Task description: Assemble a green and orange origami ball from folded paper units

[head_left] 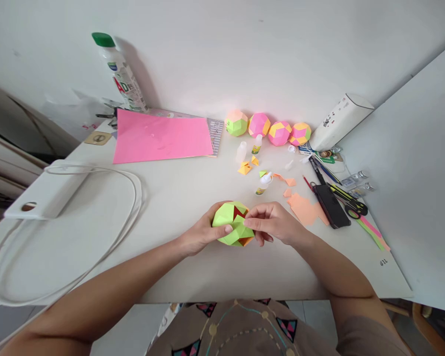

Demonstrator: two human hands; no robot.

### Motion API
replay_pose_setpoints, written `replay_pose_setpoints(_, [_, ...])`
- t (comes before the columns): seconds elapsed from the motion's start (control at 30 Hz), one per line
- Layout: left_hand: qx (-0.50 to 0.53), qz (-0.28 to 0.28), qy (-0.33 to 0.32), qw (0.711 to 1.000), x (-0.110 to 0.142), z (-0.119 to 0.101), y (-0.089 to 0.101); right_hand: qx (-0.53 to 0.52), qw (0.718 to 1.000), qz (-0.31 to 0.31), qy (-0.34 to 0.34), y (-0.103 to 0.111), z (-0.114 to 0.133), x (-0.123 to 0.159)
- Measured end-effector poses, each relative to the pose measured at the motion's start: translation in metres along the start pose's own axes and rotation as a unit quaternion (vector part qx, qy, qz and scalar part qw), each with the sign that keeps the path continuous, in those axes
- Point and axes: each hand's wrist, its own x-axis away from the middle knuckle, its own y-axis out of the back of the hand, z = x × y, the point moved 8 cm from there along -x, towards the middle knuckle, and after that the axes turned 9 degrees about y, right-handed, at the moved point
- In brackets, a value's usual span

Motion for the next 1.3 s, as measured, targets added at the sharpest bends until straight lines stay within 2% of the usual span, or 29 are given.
replay_pose_setpoints(0.27, [-0.023,-0.012,-0.002,1.0,0.001,-0.001,0.001,-0.001,1.0,0.0,0.0,-0.003,-0.004,-0.001])
replay_pose_setpoints(0.6, [-0.051,-0.043,-0.024,0.997,0.002,-0.005,0.004,-0.034,0.998,-0.04,0.022,-0.007,-0.006,-0.002])
replay_pose_setpoints(0.8, [-0.101,-0.071,-0.054,0.991,0.003,-0.005,0.011,-0.028,0.994,-0.09,0.053,-0.007,-0.005,-0.003])
replay_pose_setpoints(0.87, [-0.155,-0.108,-0.104,0.976,0.005,-0.01,0.017,-0.032,0.991,-0.108,0.071,-0.006,-0.003,-0.004])
replay_pose_setpoints(0.93, [-0.225,-0.158,-0.182,0.944,0.011,-0.019,0.021,-0.037,0.988,-0.126,0.085,-0.005,-0.002,-0.004])
replay_pose_setpoints(1.03, [-0.348,-0.203,-0.296,0.866,0.024,-0.033,0.013,-0.042,0.985,-0.143,0.089,-0.003,-0.004,-0.005])
replay_pose_setpoints(1.1, [-0.415,-0.2,-0.335,0.822,0.03,-0.038,0.002,-0.045,0.985,-0.147,0.083,-0.003,-0.007,-0.005])
replay_pose_setpoints(1.17, [-0.452,-0.179,-0.343,0.804,0.031,-0.037,-0.007,-0.047,0.986,-0.146,0.072,-0.003,-0.009,-0.006])
replay_pose_setpoints(1.3, [-0.477,-0.158,-0.349,0.791,0.03,-0.035,-0.014,-0.048,0.988,-0.136,0.058,-0.005,-0.01,-0.005])
